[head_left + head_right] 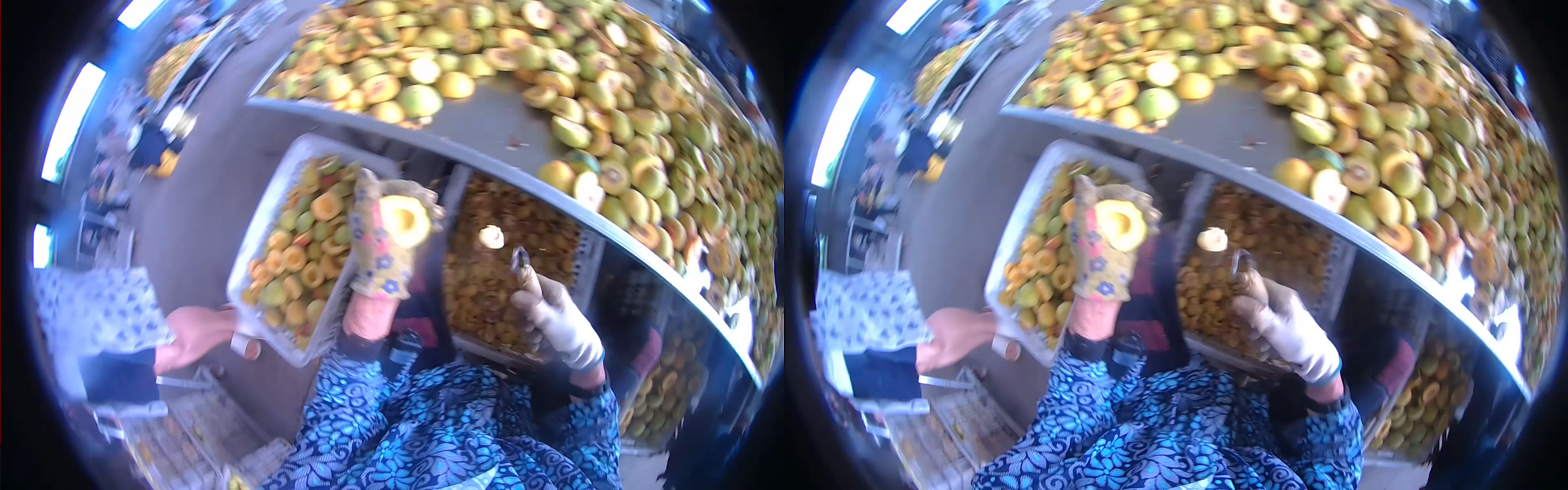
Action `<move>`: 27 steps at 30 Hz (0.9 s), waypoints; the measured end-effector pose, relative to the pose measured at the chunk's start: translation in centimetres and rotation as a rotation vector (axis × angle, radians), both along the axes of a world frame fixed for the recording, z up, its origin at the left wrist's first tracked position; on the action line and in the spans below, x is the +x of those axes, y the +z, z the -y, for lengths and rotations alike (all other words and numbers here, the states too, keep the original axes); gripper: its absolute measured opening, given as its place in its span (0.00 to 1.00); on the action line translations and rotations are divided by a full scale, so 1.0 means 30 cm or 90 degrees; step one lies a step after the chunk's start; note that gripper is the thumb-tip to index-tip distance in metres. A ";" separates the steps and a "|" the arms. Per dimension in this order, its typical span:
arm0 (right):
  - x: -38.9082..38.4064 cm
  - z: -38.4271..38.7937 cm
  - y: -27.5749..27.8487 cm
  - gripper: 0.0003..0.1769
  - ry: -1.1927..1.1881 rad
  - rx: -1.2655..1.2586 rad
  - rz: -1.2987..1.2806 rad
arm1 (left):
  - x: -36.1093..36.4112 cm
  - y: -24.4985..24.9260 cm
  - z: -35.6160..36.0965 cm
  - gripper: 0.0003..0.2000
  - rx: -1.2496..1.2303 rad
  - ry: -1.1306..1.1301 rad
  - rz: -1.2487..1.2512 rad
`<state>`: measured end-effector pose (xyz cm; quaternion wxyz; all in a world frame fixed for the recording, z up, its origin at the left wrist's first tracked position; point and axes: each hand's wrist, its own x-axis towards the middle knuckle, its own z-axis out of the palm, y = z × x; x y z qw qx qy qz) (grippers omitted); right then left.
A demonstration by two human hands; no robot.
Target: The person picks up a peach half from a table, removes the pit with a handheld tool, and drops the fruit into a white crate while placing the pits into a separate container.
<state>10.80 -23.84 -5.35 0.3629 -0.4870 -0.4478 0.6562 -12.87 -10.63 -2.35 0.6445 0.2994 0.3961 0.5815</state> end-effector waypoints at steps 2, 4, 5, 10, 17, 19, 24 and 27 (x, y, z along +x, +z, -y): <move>-0.055 0.024 -0.023 0.14 -0.059 0.218 0.613 | -0.263 0.003 -0.003 0.25 0.042 0.074 -0.262; -0.055 0.033 -0.040 0.13 -0.035 0.146 0.640 | -0.534 0.028 0.000 0.24 0.083 0.076 -0.424; -0.047 0.040 -0.035 0.13 -0.027 0.134 0.627 | -0.653 0.063 0.010 0.21 0.140 0.071 -0.777; -0.075 0.054 0.034 0.13 -0.018 0.142 0.592 | -0.575 0.355 -0.077 0.24 0.256 -0.042 -1.281; -0.096 0.006 0.017 0.15 -0.027 0.120 0.553 | 0.214 0.223 -0.330 0.26 0.428 -0.528 -0.293; -0.099 0.013 -0.022 0.15 -0.022 0.170 0.542 | 0.486 0.144 -0.396 0.24 0.484 -0.448 -0.745; -0.077 0.010 -0.031 0.14 -0.039 0.134 0.473 | 0.749 0.020 -0.407 0.18 0.498 -0.364 -0.876; -0.046 0.014 -0.046 0.16 -0.102 0.177 0.367 | 0.640 -0.006 -0.409 0.20 0.570 -0.359 -0.780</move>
